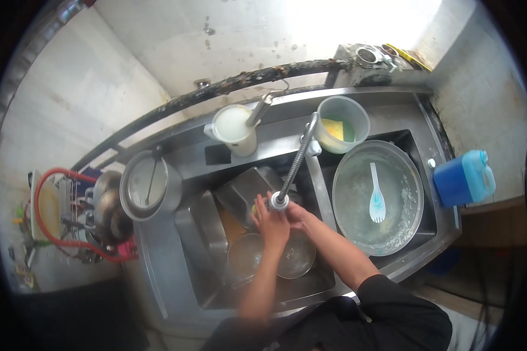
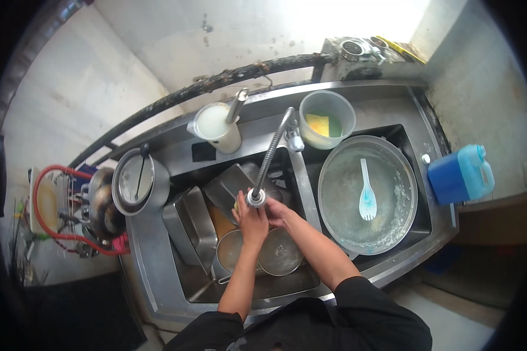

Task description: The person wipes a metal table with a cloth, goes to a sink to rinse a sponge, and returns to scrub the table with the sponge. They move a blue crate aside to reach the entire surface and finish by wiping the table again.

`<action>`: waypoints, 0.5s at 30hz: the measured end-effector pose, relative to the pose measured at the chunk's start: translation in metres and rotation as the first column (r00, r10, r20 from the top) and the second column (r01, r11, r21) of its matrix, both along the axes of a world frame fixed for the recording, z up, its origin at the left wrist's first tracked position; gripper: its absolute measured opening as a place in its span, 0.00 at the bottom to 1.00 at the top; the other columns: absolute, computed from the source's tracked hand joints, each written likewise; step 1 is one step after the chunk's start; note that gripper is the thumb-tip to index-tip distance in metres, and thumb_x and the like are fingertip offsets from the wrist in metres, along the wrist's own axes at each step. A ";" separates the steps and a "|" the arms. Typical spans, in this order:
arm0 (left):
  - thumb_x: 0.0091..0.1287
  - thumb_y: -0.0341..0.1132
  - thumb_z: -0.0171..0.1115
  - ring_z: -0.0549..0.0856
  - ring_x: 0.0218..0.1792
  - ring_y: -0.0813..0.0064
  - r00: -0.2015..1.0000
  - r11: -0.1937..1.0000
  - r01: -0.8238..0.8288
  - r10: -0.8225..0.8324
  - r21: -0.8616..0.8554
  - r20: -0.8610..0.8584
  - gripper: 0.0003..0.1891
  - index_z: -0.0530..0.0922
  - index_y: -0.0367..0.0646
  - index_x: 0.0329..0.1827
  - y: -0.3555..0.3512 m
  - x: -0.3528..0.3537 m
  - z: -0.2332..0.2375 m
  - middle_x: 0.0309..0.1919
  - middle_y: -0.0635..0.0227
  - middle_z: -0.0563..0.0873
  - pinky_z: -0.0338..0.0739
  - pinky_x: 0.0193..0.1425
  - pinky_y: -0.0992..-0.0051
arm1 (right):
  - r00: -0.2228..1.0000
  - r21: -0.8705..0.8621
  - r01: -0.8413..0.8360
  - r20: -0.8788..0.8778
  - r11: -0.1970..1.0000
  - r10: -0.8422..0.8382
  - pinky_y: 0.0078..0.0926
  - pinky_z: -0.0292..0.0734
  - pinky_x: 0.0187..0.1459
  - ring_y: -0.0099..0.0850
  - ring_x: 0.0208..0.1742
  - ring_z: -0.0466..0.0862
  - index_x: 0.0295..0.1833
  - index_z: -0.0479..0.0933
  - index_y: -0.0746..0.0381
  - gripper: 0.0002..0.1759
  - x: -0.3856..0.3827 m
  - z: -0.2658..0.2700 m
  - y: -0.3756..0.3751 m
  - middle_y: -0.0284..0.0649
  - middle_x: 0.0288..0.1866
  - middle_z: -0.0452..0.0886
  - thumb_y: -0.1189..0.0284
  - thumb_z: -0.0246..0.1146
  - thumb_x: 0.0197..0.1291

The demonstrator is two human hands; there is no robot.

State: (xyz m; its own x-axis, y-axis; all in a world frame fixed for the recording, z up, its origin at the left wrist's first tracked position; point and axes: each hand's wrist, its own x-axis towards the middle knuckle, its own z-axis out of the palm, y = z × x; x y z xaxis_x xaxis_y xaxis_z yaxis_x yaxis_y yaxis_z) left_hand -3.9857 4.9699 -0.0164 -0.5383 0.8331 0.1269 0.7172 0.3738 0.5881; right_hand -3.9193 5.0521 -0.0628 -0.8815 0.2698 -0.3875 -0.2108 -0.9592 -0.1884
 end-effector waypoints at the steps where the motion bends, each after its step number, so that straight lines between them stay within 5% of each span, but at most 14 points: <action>1: 0.66 0.38 0.55 0.62 0.68 0.48 1.000 0.999 0.021 -0.021 -0.028 0.011 0.25 0.66 0.40 0.65 -0.010 -0.003 0.003 0.67 0.46 0.62 0.54 0.67 0.44 | 0.991 0.089 -0.096 0.102 0.991 0.087 0.34 0.71 0.61 0.31 0.61 0.73 0.59 0.74 0.56 0.20 0.001 -0.004 0.001 0.39 0.60 0.75 0.60 0.56 0.65; 4: 0.65 0.37 0.56 0.71 0.62 0.50 0.982 0.983 0.169 -0.161 -0.077 0.100 0.23 0.69 0.39 0.63 -0.026 0.002 0.063 0.60 0.47 0.72 0.61 0.66 0.51 | 0.953 0.142 -0.113 0.296 0.983 0.067 0.35 0.74 0.56 0.31 0.53 0.79 0.52 0.75 0.58 0.16 -0.003 0.010 0.009 0.40 0.50 0.80 0.62 0.59 0.63; 6: 0.65 0.37 0.57 0.75 0.58 0.51 0.946 0.952 0.291 -0.272 -0.091 0.178 0.22 0.70 0.38 0.61 -0.020 0.015 0.097 0.55 0.48 0.76 0.65 0.65 0.55 | 0.964 0.202 -0.047 0.266 0.978 -0.009 0.30 0.76 0.50 0.29 0.46 0.81 0.50 0.76 0.59 0.15 -0.004 0.023 0.007 0.39 0.45 0.82 0.63 0.61 0.62; 8: 0.65 0.36 0.58 0.81 0.52 0.58 0.861 0.921 0.328 -0.383 0.209 0.335 0.21 0.72 0.33 0.57 0.005 0.037 0.110 0.47 0.53 0.82 0.70 0.61 0.65 | 0.971 0.227 -0.036 0.239 0.973 -0.020 0.30 0.76 0.50 0.29 0.45 0.80 0.50 0.76 0.59 0.15 0.003 0.017 0.003 0.39 0.44 0.81 0.63 0.61 0.62; 9: 0.65 0.37 0.58 0.81 0.52 0.59 0.784 0.946 0.216 -0.315 0.241 0.535 0.21 0.72 0.32 0.57 0.029 0.047 0.110 0.48 0.54 0.82 0.71 0.60 0.64 | 0.973 0.237 -0.038 0.232 0.971 -0.018 0.30 0.75 0.50 0.28 0.45 0.80 0.50 0.76 0.59 0.15 0.011 0.011 -0.001 0.38 0.44 0.81 0.63 0.61 0.62; 12: 0.64 0.37 0.61 0.78 0.55 0.61 0.251 0.976 -0.214 0.012 0.044 0.968 0.22 0.72 0.33 0.57 0.123 0.061 0.045 0.50 0.55 0.80 0.74 0.56 0.63 | 0.969 0.258 -0.034 0.243 0.966 -0.030 0.29 0.75 0.49 0.28 0.45 0.79 0.51 0.75 0.59 0.16 0.018 0.005 -0.006 0.37 0.43 0.80 0.62 0.61 0.62; 14: 0.63 0.37 0.62 0.78 0.53 0.59 -0.364 0.895 -0.288 0.227 -0.341 0.904 0.20 0.72 0.36 0.55 0.188 0.045 -0.001 0.48 0.55 0.78 0.77 0.54 0.61 | 0.968 0.276 -0.037 0.248 0.960 -0.034 0.29 0.75 0.49 0.27 0.45 0.79 0.51 0.75 0.60 0.16 0.021 0.003 -0.008 0.37 0.42 0.80 0.62 0.61 0.62; 15: 0.63 0.35 0.62 0.78 0.50 0.60 -0.425 0.923 -0.304 0.089 -0.235 0.901 0.18 0.72 0.36 0.52 0.205 0.039 -0.017 0.45 0.56 0.78 0.77 0.54 0.62 | 0.967 0.284 -0.044 0.254 0.958 -0.031 0.29 0.74 0.49 0.27 0.45 0.79 0.51 0.75 0.60 0.17 0.022 0.001 -0.008 0.36 0.42 0.79 0.62 0.61 0.62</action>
